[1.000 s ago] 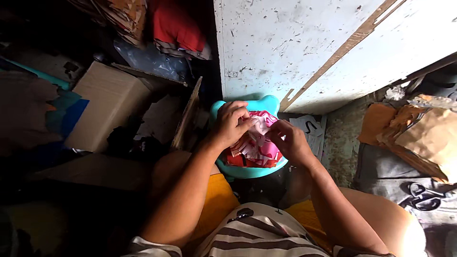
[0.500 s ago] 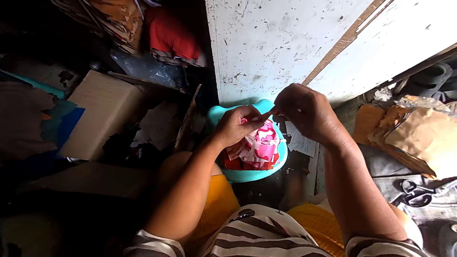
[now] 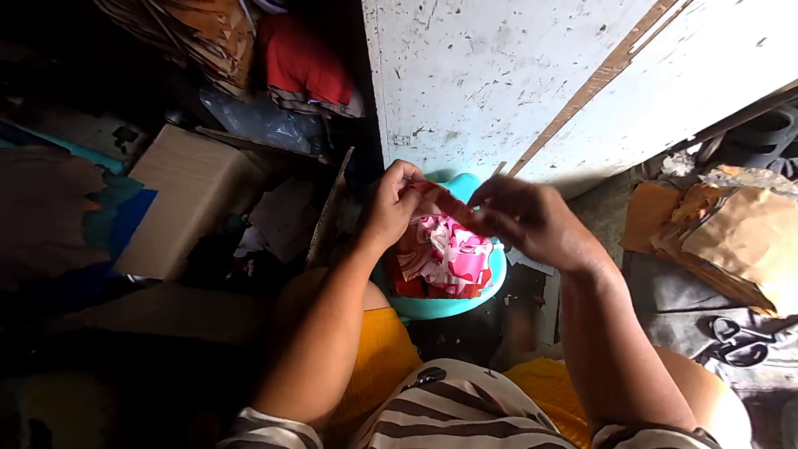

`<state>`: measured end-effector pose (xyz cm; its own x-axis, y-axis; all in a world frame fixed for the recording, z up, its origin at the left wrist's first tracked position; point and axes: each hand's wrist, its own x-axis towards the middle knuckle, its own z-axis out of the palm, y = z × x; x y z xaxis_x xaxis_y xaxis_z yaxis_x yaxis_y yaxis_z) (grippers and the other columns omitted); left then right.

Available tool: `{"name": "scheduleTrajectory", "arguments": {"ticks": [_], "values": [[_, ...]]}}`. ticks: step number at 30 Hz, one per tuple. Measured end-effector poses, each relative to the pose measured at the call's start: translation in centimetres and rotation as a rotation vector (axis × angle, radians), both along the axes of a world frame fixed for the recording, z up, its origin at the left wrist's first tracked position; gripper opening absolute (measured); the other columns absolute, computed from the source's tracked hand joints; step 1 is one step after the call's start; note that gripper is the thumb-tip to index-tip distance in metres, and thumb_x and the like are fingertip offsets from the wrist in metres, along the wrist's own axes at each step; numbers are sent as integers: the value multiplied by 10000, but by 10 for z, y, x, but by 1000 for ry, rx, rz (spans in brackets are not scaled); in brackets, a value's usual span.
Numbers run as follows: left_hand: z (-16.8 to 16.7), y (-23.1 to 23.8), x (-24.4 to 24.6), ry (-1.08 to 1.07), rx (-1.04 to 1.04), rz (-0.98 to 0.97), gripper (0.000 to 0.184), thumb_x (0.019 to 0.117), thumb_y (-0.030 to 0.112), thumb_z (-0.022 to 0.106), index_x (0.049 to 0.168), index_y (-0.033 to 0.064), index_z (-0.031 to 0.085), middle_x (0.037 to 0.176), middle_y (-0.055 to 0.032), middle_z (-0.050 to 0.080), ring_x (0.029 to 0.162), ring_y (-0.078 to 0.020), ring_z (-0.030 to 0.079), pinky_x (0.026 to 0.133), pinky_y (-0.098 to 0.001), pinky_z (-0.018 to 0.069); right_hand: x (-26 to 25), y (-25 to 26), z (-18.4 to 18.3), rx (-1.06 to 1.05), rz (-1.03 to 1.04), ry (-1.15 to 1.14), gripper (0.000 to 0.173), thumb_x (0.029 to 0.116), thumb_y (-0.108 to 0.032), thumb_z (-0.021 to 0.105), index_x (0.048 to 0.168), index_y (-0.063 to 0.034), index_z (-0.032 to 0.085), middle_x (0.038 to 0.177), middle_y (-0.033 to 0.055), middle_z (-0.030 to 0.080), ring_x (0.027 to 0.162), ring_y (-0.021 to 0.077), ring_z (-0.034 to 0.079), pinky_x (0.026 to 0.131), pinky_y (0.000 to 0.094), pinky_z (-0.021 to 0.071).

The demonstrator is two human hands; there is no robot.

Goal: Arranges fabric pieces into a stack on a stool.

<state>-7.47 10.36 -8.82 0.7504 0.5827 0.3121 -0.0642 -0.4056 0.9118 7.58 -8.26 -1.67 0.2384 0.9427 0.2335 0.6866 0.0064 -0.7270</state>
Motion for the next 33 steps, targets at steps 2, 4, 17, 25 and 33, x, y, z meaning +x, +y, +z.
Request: {"name": "scheduleTrajectory", "arguments": {"ticks": [2, 4, 17, 25, 33], "values": [[6, -5, -2, -51, -130, -26, 115, 1009, 52, 571, 1124, 49, 581, 886, -23, 674, 776, -63, 657, 728, -246, 570, -1, 0, -9, -59, -40, -41, 208, 991, -307, 628, 1030, -114, 694, 699, -32, 630, 572, 61, 590, 530, 272, 513], [10, -10, -3, -102, -246, -108, 132, 1011, 28, 542, 1133, 69, 567, 881, 5, 664, 773, -43, 647, 717, -221, 556, 0, 6, -19, 9, -127, -81, 211, 980, -247, 659, 1086, -67, 694, 893, 57, 694, 759, 154, 673, 671, 361, 575], [12, -7, -8, -130, -349, -338, 401, 1038, 360, 495, 1317, 79, 561, 1128, -46, 696, 953, -123, 686, 840, -306, 581, 8, 27, -4, 2, 3, 54, 123, 961, -60, 661, 1084, -69, 651, 791, 32, 670, 617, 103, 622, 559, 276, 549], [7, -7, 1, -93, -90, -206, 79, 951, 58, 687, 1025, 32, 676, 869, -20, 689, 756, -65, 655, 704, -225, 570, 5, 38, -38, 25, 71, 435, 437, 938, -119, 695, 1313, -76, 475, 1029, 60, 688, 827, 126, 684, 709, 298, 595], [9, -10, -1, -21, -220, -67, 149, 990, 101, 655, 1123, 46, 620, 865, -49, 678, 733, -110, 663, 707, -278, 584, 12, 32, -57, -26, 61, 819, 366, 942, -67, 602, 1289, -116, 497, 1064, 83, 683, 844, 166, 699, 721, 339, 615]]}}
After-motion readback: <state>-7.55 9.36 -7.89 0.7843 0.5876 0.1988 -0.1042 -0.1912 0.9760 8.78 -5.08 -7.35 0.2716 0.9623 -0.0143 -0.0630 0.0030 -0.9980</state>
